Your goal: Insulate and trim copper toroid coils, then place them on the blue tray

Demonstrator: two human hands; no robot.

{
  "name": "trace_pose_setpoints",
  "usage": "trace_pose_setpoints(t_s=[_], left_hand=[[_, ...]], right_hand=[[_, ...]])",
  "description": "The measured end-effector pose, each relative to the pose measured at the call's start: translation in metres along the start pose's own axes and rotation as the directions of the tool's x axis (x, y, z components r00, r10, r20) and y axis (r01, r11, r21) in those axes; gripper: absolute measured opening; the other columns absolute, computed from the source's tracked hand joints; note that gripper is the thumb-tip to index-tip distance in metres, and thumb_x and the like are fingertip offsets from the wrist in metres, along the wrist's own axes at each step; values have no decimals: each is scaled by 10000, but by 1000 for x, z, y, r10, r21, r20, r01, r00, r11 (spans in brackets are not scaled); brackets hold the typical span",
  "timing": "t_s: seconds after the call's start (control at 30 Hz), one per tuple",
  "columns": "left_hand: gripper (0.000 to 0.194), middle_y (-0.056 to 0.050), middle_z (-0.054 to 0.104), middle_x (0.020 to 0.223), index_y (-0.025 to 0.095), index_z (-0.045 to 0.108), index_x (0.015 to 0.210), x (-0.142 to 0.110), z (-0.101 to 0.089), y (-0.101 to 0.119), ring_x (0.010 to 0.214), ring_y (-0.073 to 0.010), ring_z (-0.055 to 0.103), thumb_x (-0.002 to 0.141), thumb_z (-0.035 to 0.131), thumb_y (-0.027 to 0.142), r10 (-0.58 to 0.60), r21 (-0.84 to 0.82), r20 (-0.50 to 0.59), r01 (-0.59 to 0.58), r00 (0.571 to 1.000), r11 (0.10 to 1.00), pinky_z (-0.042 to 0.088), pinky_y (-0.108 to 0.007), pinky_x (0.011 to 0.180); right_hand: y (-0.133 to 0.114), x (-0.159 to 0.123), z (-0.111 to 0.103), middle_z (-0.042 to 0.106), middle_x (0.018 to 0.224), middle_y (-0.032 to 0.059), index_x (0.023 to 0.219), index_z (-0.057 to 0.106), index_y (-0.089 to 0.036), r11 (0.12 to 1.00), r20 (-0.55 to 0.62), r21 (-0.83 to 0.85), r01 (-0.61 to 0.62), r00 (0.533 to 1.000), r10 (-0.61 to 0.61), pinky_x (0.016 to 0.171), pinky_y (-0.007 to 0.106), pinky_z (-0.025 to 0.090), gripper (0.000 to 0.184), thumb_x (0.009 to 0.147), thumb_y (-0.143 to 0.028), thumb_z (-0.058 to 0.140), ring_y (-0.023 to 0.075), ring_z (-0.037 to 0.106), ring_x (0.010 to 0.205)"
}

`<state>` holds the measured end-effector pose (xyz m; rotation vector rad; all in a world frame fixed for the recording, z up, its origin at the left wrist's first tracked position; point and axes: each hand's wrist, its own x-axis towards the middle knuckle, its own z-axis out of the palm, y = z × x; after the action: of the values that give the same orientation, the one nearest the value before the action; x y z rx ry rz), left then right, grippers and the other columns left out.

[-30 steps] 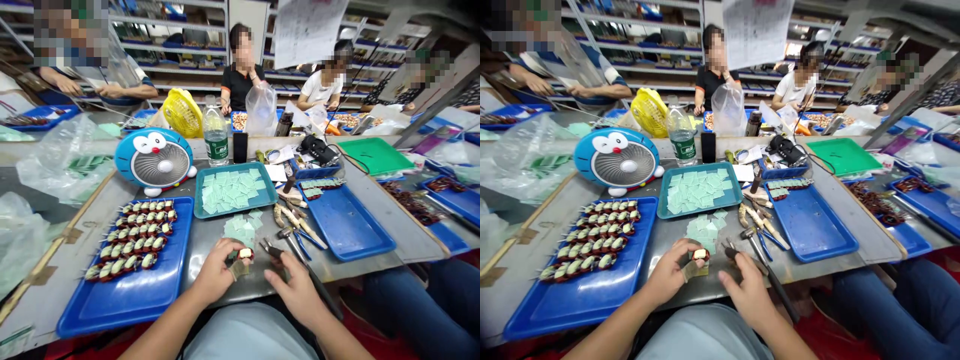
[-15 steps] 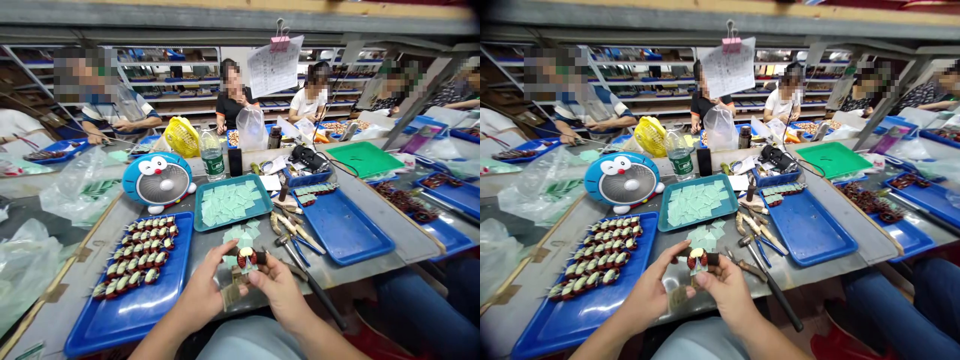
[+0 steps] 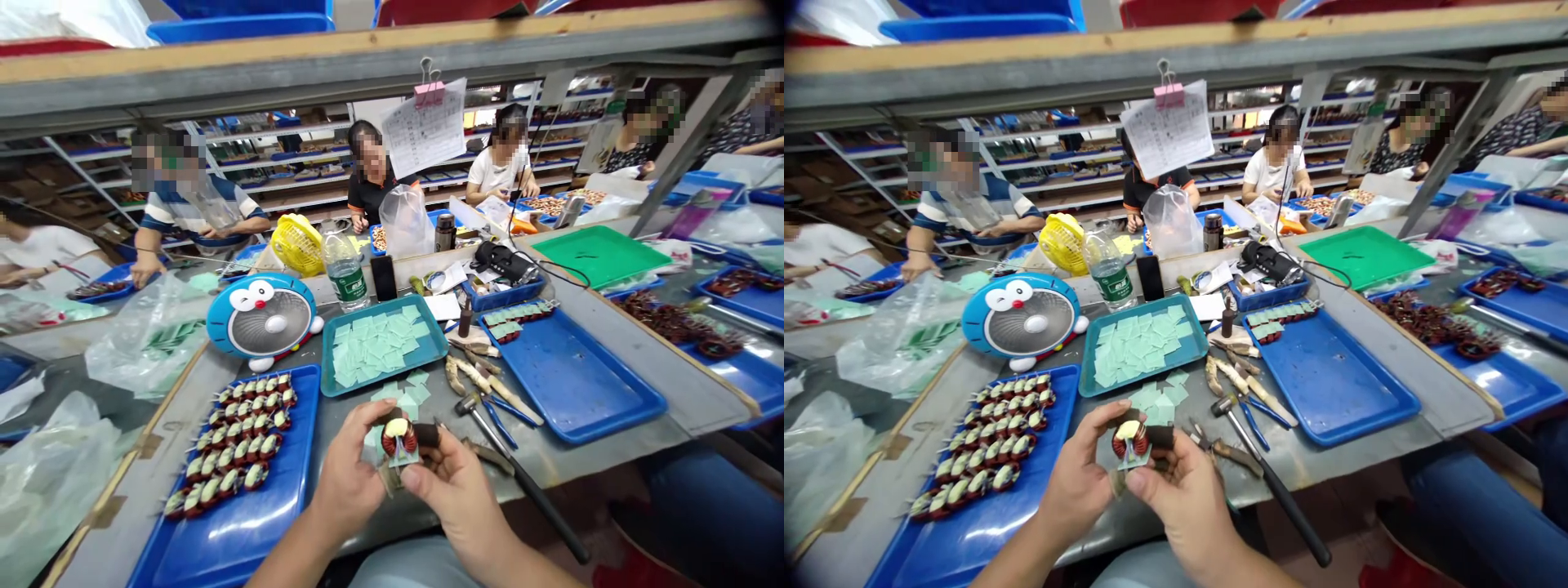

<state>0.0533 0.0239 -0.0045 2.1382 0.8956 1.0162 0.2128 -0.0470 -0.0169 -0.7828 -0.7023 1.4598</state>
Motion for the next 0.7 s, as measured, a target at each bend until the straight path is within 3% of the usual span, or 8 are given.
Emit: trace_pose_setpoints(t_s=[0.2, 0.47, 0.63, 0.7], left_hand=[[507, -62, 686, 1185, 296, 550, 1310, 15, 4, 7, 1080, -243, 665, 849, 749, 225, 85, 70, 32, -87, 996, 994, 557, -364, 915], [434, -75, 710, 1102, 248, 603, 1276, 48, 26, 12, 1007, -257, 664, 849, 668, 217, 110, 165, 115, -128, 987, 978, 554, -391, 859], [560, -110, 673, 1340, 253, 475, 1435, 55, 43, 1, 1196, -295, 651, 906, 653, 300, 92, 230, 177, -132, 980, 964, 547, -457, 986], [626, -116, 630, 1428, 262, 412, 1491, 50, 42, -7, 1274, -300, 625, 924, 660, 351, 63, 269, 186, -112, 981, 957, 538, -469, 1037]], right_hand=[[-2, 6, -5, 761, 1126, 80, 1198, 698, -215, 997, 10, 73, 12, 1000, -12, 932, 338, 515, 460, 798, -377, 859, 221, 690, 1031], [-11, 10, -20, 749, 1052, 40, 1218, 691, -228, 976, -116, 215, 22, 993, 3, 870, 269, 500, 444, 811, -317, 847, 163, 662, 951], [-16, 17, -23, 753, 1098, 52, 1192, 688, -225, 979, -237, 197, 48, 972, 0, 929, 306, 509, 434, 808, -359, 839, 184, 686, 989], [-20, 24, -35, 749, 1121, 63, 1189, 676, -230, 990, -299, 133, 46, 954, -4, 902, 344, 539, 461, 794, -408, 834, 212, 707, 985]])
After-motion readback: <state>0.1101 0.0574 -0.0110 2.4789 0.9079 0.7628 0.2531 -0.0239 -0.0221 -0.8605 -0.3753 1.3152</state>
